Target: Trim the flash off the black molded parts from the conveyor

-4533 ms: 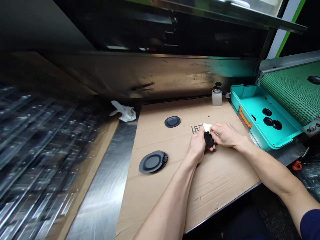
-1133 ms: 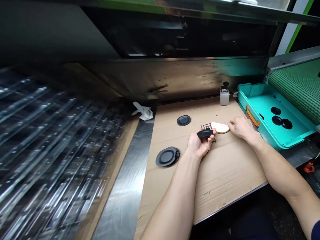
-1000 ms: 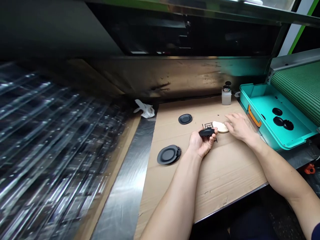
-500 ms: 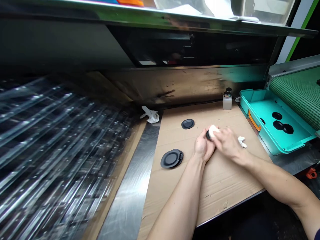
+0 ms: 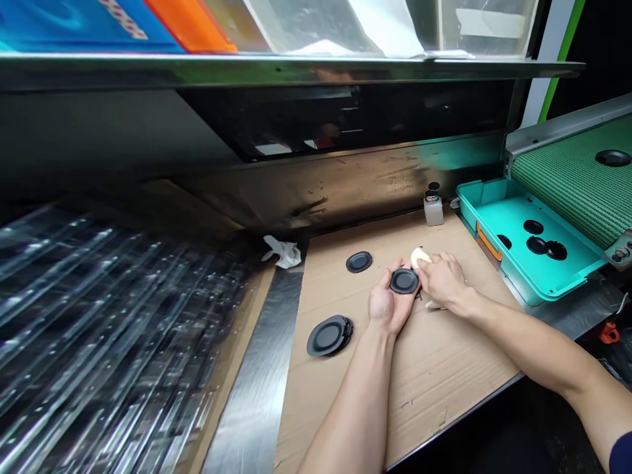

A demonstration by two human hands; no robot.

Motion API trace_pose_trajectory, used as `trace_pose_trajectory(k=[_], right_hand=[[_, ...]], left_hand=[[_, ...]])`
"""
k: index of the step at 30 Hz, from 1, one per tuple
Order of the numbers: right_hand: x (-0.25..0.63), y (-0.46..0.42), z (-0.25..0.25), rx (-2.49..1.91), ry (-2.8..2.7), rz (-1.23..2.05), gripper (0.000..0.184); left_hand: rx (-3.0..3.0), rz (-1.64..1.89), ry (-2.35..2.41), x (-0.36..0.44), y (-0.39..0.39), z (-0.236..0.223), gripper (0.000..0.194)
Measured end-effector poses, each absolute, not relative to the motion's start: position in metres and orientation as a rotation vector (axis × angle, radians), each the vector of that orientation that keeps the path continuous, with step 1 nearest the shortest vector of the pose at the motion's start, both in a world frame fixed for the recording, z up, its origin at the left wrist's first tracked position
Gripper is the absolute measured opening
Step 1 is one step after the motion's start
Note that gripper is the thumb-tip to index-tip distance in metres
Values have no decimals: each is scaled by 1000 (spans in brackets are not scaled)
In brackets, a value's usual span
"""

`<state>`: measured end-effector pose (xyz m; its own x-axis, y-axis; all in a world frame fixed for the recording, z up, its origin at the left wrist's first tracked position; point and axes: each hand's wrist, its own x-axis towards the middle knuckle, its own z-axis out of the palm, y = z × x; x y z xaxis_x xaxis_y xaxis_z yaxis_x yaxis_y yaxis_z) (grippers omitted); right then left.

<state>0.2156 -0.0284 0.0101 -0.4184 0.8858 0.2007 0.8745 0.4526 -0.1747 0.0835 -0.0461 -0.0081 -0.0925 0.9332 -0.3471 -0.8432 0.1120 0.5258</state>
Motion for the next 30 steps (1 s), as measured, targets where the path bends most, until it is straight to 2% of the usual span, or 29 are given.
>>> trace_pose_trajectory(k=[7,13,30], right_hand=[[255,2,12,-1799,-2241,82,37],[257,5,5,-1805,-2206,110,33],[260,8,2,-1795,-2177,161,37]], left_hand=[[39,1434,627,73,-51,-3,40],[6,1449,578,71,-54,3,43],[-182,1476,560,73,-54,12,47]])
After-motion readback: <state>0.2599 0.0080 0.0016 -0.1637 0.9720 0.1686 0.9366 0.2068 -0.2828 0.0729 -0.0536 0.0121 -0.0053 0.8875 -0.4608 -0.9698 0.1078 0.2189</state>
